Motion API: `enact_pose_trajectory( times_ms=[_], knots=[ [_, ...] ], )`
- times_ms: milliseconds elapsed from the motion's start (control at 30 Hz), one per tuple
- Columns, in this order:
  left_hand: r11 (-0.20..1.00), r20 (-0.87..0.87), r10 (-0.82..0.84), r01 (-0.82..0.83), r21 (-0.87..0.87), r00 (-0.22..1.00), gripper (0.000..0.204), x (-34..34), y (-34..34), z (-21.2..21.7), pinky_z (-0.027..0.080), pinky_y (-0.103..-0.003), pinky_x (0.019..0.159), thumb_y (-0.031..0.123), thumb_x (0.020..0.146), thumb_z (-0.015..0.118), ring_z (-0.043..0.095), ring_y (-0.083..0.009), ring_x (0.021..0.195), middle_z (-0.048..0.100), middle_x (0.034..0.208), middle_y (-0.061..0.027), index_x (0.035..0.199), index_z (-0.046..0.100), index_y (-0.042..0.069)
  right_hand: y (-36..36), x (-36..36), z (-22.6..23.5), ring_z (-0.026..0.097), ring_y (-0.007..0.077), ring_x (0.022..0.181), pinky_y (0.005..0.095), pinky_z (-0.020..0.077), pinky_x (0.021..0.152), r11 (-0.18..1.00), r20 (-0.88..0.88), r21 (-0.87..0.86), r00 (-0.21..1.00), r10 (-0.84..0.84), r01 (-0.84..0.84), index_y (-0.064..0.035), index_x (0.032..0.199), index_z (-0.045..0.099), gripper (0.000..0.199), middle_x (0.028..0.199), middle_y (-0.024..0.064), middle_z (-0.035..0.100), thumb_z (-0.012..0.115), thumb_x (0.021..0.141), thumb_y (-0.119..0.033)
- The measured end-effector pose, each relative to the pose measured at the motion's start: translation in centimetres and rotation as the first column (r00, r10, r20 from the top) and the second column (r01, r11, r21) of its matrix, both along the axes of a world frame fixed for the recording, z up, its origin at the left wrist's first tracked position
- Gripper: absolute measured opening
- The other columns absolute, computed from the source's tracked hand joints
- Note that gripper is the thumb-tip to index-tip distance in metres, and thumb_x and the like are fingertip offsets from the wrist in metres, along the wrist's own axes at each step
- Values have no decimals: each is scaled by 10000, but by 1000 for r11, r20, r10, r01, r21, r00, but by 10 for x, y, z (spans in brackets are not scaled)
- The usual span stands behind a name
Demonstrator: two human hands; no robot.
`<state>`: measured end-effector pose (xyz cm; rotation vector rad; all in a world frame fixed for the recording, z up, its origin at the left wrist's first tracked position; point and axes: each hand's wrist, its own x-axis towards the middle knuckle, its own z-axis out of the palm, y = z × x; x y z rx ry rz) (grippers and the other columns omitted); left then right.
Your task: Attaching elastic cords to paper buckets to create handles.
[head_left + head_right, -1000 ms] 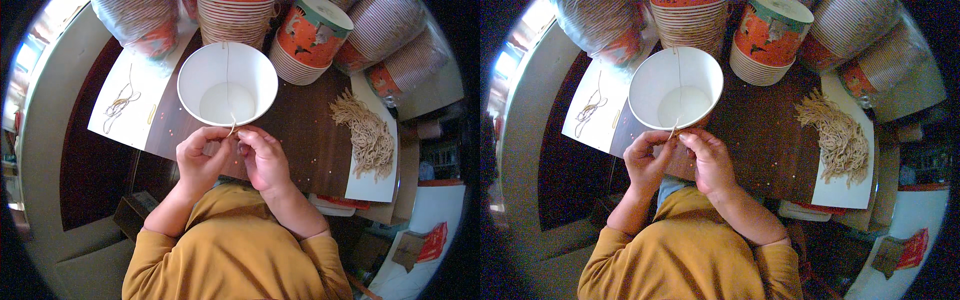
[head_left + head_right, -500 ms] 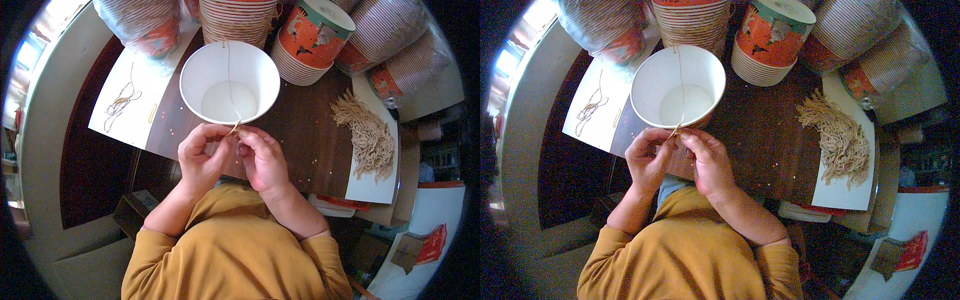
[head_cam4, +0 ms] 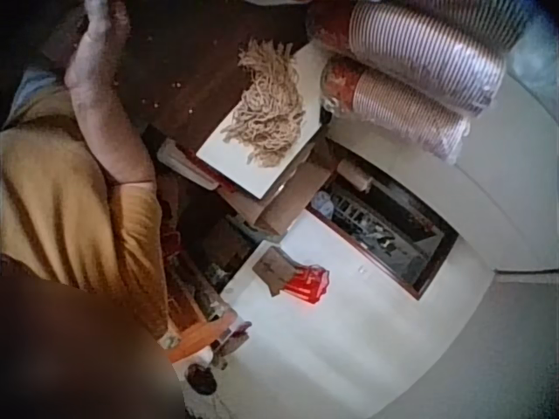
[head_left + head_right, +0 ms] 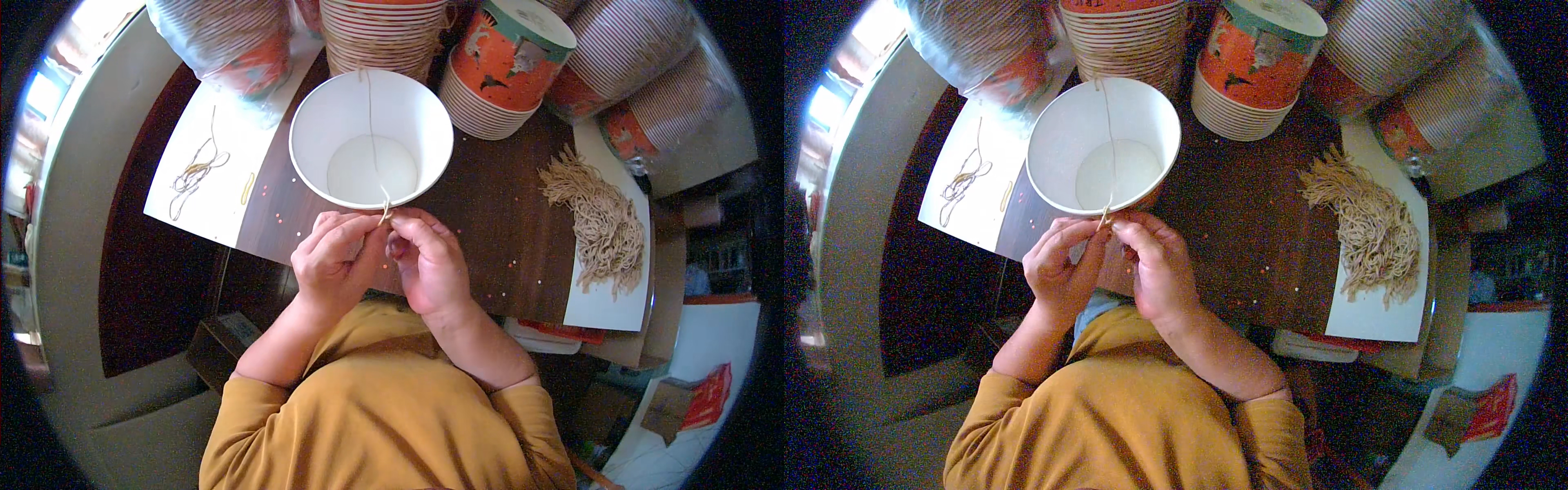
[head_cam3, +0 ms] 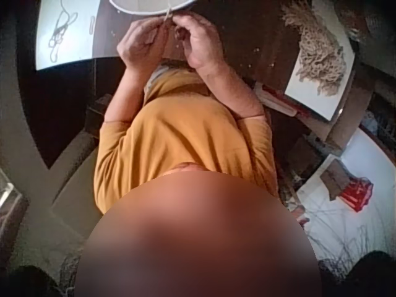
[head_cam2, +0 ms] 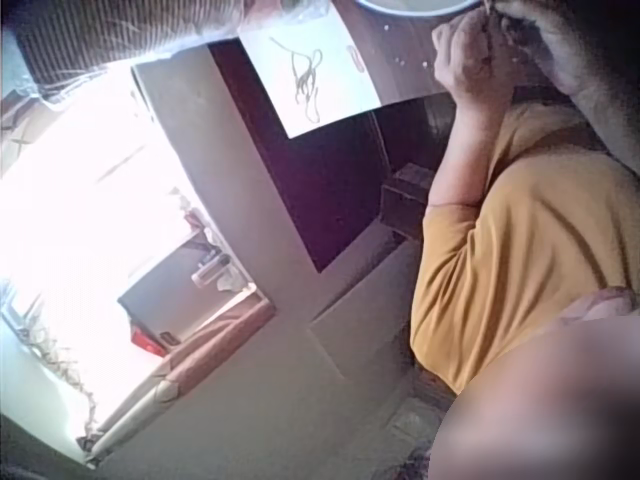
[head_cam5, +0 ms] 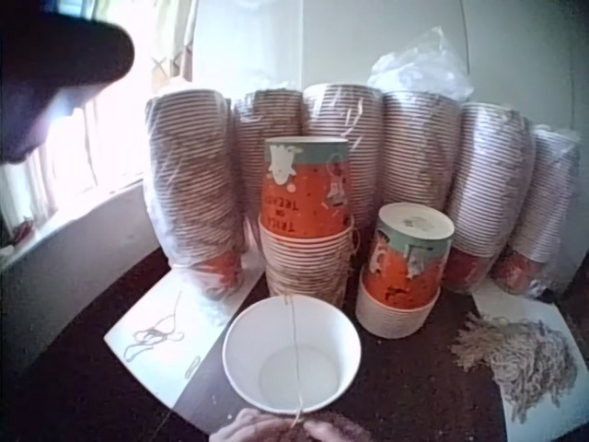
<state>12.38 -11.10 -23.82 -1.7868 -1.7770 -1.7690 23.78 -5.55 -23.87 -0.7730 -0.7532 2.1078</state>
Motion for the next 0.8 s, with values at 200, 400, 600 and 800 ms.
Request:
enact_pose_trajectory(
  times_ms=[200,400,600,800],
  knots=[
    [989,210,14,18,-147,978,39,2,-5,-2,502,-255,640,-11,836,656,648,-147,708,677,781,-97,875,654,-3,5,2,-9,528,76,757,243,392,682,1000,40,-23,999,20,-19,-56,907,690,190,839,-10,646,596,868,-215],
    [994,120,5,8,-111,993,44,-2,-3,1,490,-259,650,5,854,639,631,-152,697,660,768,-82,897,649,1,8,2,-8,550,60,813,227,379,706,996,57,8,994,88,-89,-82,940,699,203,896,-16,666,629,864,-256],
    [993,40,-1,5,-118,999,67,-7,-6,2,491,-275,703,-16,829,645,640,-186,773,663,828,-114,894,639,-5,8,-4,0,540,53,775,231,385,687,991,12,-36,991,132,-131,-96,942,701,183,885,-31,664,631,855,-241],
    [994,44,36,-31,-106,998,120,-11,-8,5,493,-309,674,-29,785,680,621,-236,741,656,825,-97,881,623,15,16,1,-10,501,68,696,232,408,646,992,-50,7,991,125,-125,-64,957,670,155,829,-23,627,588,892,-178]
  ],
)
